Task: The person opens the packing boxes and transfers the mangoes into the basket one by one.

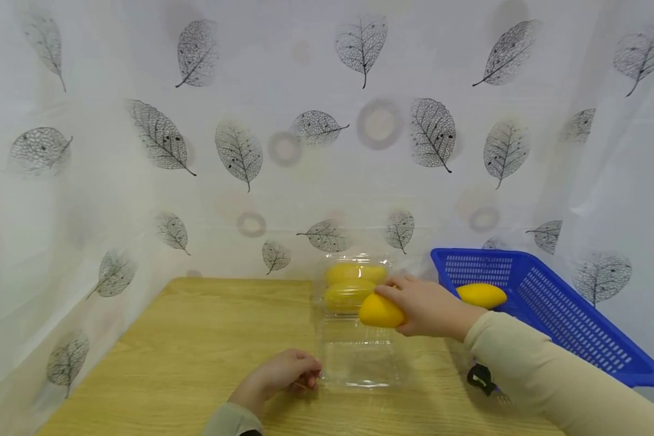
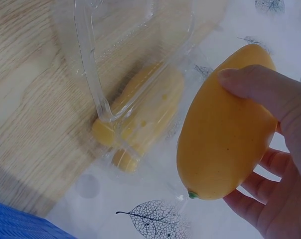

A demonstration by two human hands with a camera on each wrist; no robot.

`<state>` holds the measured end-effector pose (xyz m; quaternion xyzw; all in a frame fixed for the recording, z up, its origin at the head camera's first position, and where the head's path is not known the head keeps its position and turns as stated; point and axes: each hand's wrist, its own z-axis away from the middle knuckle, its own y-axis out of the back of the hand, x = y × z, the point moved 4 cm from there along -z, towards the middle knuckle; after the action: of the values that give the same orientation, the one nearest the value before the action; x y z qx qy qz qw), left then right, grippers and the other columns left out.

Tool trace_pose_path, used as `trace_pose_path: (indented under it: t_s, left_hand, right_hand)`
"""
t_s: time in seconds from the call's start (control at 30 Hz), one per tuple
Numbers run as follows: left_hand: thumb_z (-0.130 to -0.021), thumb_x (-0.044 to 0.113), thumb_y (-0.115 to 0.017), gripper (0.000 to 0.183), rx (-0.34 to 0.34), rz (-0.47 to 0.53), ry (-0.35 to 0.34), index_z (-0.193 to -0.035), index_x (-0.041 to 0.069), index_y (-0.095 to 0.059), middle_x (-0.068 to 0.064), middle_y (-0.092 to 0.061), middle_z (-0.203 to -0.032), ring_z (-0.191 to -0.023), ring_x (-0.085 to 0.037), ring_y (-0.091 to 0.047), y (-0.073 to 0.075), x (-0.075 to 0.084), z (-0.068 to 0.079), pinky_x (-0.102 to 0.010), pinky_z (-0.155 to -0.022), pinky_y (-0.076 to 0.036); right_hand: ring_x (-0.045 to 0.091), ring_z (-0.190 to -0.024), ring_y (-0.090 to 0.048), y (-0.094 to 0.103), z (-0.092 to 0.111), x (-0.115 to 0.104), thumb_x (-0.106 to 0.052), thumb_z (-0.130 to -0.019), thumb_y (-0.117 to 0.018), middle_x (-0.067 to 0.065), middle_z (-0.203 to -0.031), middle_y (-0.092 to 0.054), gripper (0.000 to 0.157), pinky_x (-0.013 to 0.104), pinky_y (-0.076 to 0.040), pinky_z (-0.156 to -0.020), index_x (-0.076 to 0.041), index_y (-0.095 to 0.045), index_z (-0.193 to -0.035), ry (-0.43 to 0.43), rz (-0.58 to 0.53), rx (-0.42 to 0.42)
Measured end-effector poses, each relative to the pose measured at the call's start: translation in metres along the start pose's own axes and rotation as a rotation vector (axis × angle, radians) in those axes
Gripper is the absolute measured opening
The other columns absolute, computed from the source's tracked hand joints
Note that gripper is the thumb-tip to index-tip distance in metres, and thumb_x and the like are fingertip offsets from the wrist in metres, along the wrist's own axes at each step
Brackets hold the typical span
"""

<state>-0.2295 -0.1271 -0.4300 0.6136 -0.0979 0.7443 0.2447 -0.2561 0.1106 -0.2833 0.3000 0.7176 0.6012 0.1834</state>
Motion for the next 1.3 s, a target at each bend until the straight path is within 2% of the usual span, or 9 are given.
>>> trace_pose_path:
  t_s: [0.23,0.4,0.67,0.87,1.17,1.3]
  left_hand:
    - [-0.092,0.018,-0.051,0.022,0.000,-0.004,-0.004,-0.078,0.004,-0.061,0.002,-0.058,-0.065,-0.061,-0.009,-0.056,-0.001,0.001,0.000,-0.022,-0.057,-0.046]
    - [-0.092,0.017,-0.051,0.022,-0.004,0.001,-0.005,-0.078,0.004,-0.061,0.003,-0.058,-0.064,-0.061,-0.008,-0.056,-0.003,0.002,0.001,-0.021,-0.056,-0.046]
    - [-0.092,0.017,-0.050,0.022,-0.009,0.002,-0.020,-0.075,0.007,-0.059,0.003,-0.056,-0.064,-0.062,-0.009,-0.057,-0.004,0.001,0.001,-0.022,-0.056,-0.045]
    - [-0.092,0.018,-0.050,0.023,-0.017,-0.001,-0.022,-0.081,0.001,-0.061,0.002,-0.055,-0.064,-0.063,-0.010,-0.057,-0.003,0.001,0.003,-0.021,-0.056,-0.046]
    - [-0.092,0.017,-0.050,0.023,-0.015,0.003,-0.016,-0.079,0.002,-0.061,0.002,-0.056,-0.064,-0.062,-0.009,-0.057,-0.003,0.003,0.004,-0.021,-0.056,-0.045]
    - [-0.092,0.016,-0.050,0.022,-0.010,0.004,-0.012,-0.077,0.003,-0.060,0.002,-0.056,-0.064,-0.062,-0.009,-0.057,-0.003,0.002,0.003,-0.020,-0.056,-0.045]
  right_hand:
    - [0.022,-0.092,-0.055,0.003,0.006,0.006,-0.023,-0.066,-0.080,0.005,-0.113,-0.055,0.066,0.036,-0.051,-0.068,-0.010,-0.054,-0.126,0.002,0.012,0.022]
    - [0.022,-0.089,-0.055,0.004,0.011,0.011,-0.022,-0.067,-0.080,0.004,-0.113,-0.054,0.067,0.036,-0.050,-0.067,-0.012,-0.053,-0.127,-0.030,0.008,0.012]
    - [0.027,-0.095,-0.055,0.007,0.019,0.022,-0.021,-0.067,-0.080,0.007,-0.114,-0.056,0.066,0.040,-0.050,-0.070,-0.011,-0.053,-0.127,-0.062,0.029,0.012]
    - [0.028,-0.098,-0.054,0.007,0.026,0.029,-0.020,-0.067,-0.080,0.009,-0.113,-0.056,0.066,0.043,-0.051,-0.073,-0.008,-0.054,-0.127,-0.069,0.016,0.022]
    - [0.026,-0.090,-0.054,0.007,0.034,0.042,-0.020,-0.067,-0.080,0.009,-0.112,-0.057,0.066,0.041,-0.051,-0.066,-0.008,-0.054,-0.126,-0.115,0.023,0.023]
    - [0.027,-0.093,-0.055,0.009,0.041,0.052,-0.020,-0.067,-0.080,0.009,-0.114,-0.056,0.065,0.043,-0.051,-0.070,-0.008,-0.055,-0.125,-0.156,0.021,0.016]
